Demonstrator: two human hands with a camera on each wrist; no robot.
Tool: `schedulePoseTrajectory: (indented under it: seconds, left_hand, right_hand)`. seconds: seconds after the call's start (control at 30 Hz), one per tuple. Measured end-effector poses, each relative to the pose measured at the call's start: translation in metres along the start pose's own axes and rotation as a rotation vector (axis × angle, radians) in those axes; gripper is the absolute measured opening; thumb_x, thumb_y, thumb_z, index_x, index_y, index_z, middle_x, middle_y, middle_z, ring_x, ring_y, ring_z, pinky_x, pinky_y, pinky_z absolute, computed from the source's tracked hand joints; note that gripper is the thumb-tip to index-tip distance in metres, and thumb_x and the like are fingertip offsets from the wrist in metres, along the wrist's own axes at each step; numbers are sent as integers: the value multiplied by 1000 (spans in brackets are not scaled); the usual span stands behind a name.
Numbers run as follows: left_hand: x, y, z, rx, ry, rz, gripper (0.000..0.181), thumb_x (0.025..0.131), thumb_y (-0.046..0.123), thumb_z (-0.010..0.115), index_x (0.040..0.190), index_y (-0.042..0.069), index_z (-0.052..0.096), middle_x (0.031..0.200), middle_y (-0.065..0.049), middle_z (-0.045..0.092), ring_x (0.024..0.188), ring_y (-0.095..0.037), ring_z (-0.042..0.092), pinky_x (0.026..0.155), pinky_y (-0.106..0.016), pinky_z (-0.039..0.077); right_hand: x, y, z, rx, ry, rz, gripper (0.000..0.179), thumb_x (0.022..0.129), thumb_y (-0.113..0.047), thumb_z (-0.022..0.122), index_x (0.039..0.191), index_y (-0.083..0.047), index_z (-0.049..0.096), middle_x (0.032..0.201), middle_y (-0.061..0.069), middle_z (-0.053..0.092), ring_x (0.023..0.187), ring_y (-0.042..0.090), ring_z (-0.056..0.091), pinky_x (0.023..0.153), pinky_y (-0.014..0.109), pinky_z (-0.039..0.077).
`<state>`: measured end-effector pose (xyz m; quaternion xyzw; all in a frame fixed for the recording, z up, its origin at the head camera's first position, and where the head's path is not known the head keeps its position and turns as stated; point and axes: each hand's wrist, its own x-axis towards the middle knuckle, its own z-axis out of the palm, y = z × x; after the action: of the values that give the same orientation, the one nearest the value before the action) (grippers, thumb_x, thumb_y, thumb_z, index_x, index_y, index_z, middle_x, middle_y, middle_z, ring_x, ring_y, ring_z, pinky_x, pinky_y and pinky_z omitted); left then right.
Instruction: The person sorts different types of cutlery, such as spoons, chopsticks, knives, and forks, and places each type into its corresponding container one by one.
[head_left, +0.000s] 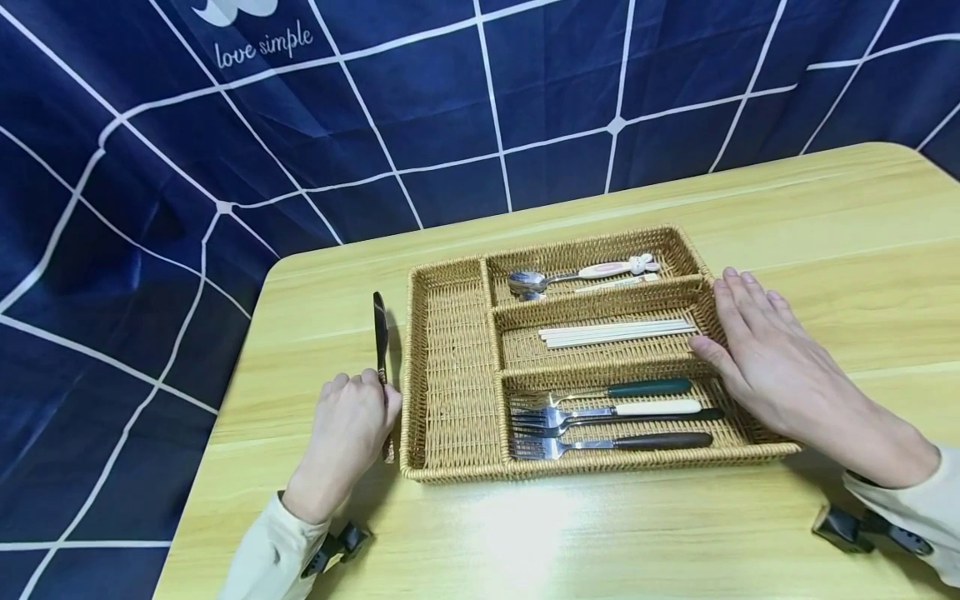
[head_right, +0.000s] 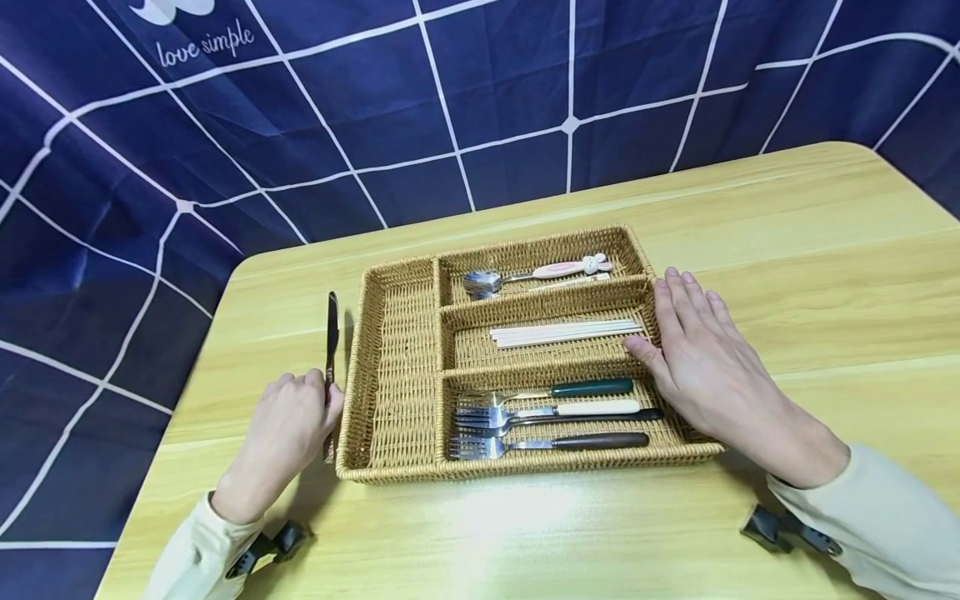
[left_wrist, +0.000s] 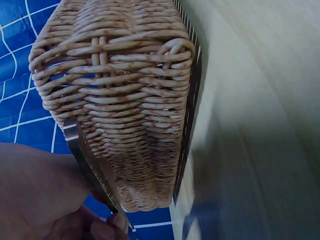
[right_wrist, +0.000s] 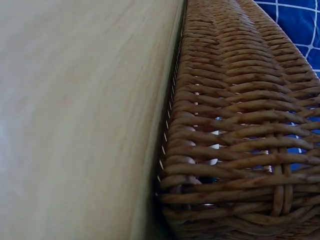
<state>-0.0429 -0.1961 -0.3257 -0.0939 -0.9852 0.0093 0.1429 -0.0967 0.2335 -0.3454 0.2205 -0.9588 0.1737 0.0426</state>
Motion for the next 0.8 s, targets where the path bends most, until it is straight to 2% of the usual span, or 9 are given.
schedulePoseTrajectory:
  seconds: [0.23, 0.8]
  left_hand:
    - [-1, 1, -1, -14, 19, -8, 27, 89, 11, 53, 64, 4, 46, 52, -6, 39, 51, -28, 41, 51, -42, 42]
    - [-1, 1, -5, -15, 19, -14, 26, 88, 11, 51, 64, 3, 46, 52, -8, 44, 51, -28, 40, 51, -41, 41]
  right_hand:
    - [0, 0, -1, 5, -5, 11, 69, 105, -33, 36, 148, 14, 9, 155, 32, 2, 144, 41, -3, 117, 49, -8]
    - [2, -1, -1, 0, -9, 22, 70, 105, -35, 36, 148, 14, 10, 153, 35, 6, 144, 42, -1, 116, 52, -10]
